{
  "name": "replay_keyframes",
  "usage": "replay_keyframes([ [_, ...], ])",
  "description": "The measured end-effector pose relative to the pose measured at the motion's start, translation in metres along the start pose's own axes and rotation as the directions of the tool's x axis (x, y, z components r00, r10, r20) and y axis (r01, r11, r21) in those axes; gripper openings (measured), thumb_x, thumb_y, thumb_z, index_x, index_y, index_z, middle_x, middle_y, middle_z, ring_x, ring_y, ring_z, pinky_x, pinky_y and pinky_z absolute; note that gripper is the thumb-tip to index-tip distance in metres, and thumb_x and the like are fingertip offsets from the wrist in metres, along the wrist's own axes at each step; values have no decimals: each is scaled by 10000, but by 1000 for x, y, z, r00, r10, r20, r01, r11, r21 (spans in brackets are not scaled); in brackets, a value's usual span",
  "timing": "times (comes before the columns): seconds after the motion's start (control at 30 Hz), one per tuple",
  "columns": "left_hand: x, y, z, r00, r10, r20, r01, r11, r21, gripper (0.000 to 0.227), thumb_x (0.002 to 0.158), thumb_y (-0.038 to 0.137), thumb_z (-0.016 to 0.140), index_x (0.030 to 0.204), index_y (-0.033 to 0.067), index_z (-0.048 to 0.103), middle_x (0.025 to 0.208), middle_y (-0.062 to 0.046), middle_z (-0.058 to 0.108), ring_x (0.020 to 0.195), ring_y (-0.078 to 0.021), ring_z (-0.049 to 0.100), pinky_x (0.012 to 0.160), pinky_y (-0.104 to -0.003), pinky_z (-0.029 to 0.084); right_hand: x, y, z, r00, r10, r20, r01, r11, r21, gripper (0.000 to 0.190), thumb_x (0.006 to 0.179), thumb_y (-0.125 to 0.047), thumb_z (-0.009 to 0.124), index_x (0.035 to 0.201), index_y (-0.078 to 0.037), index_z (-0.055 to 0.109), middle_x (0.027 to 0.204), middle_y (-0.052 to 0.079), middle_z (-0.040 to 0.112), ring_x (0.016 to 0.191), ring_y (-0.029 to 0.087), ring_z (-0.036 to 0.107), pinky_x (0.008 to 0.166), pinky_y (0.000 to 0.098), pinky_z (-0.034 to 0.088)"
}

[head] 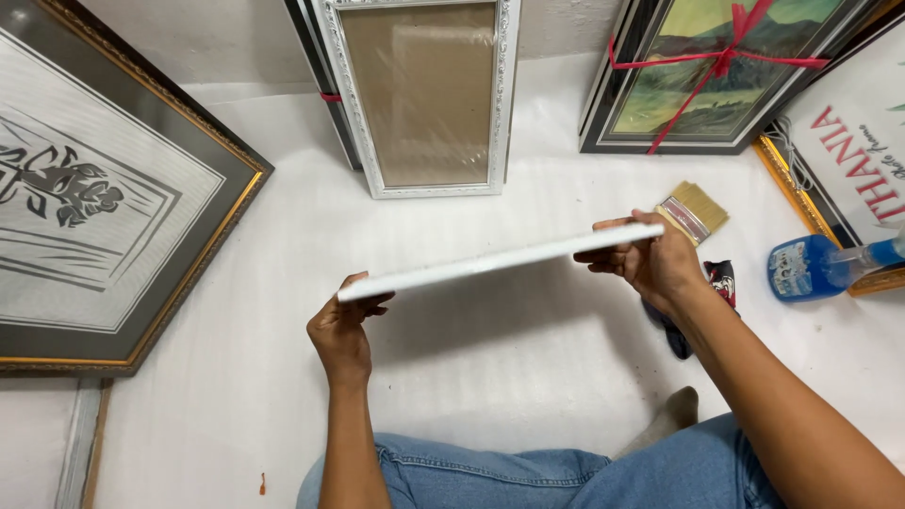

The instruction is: Cleaning and dusting the backs of several picture frames using a cloth and a paintbrush

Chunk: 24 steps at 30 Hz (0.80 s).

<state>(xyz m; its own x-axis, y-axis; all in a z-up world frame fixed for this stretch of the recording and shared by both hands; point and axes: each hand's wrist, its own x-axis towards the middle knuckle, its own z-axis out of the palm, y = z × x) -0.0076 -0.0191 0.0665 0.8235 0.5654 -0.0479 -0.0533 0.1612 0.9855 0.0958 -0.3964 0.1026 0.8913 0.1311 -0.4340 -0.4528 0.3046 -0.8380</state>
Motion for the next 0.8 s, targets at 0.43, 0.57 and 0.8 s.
replay_keyframes([
  [0.43,6,16,-7,907,-396,146,393,918,45,441,842,93,808,1238,-17,647,737,-11,602,749,-114,567,766,-256,468,22,42,-29,977,198,-80,-213,930,-300,557,857,-38,626,1394,49,511,1110,140,631,987,274,669,879,388,542],
  [0.57,14,-28,-18,863,-480,158,463,876,137,320,857,166,817,1144,58,730,765,1,623,784,-96,573,782,-267,470,26,56,-36,959,255,-124,-283,861,-422,520,796,-33,686,1302,14,581,915,114,631,779,242,630,749,370,527],
  [0.8,6,-16,-4,812,-558,170,505,819,273,314,887,249,827,1095,35,728,721,-15,560,706,-123,570,636,-255,496,37,90,-52,953,205,-222,-297,774,-559,469,751,-48,679,1218,-11,644,911,129,591,743,240,629,645,356,534],
])
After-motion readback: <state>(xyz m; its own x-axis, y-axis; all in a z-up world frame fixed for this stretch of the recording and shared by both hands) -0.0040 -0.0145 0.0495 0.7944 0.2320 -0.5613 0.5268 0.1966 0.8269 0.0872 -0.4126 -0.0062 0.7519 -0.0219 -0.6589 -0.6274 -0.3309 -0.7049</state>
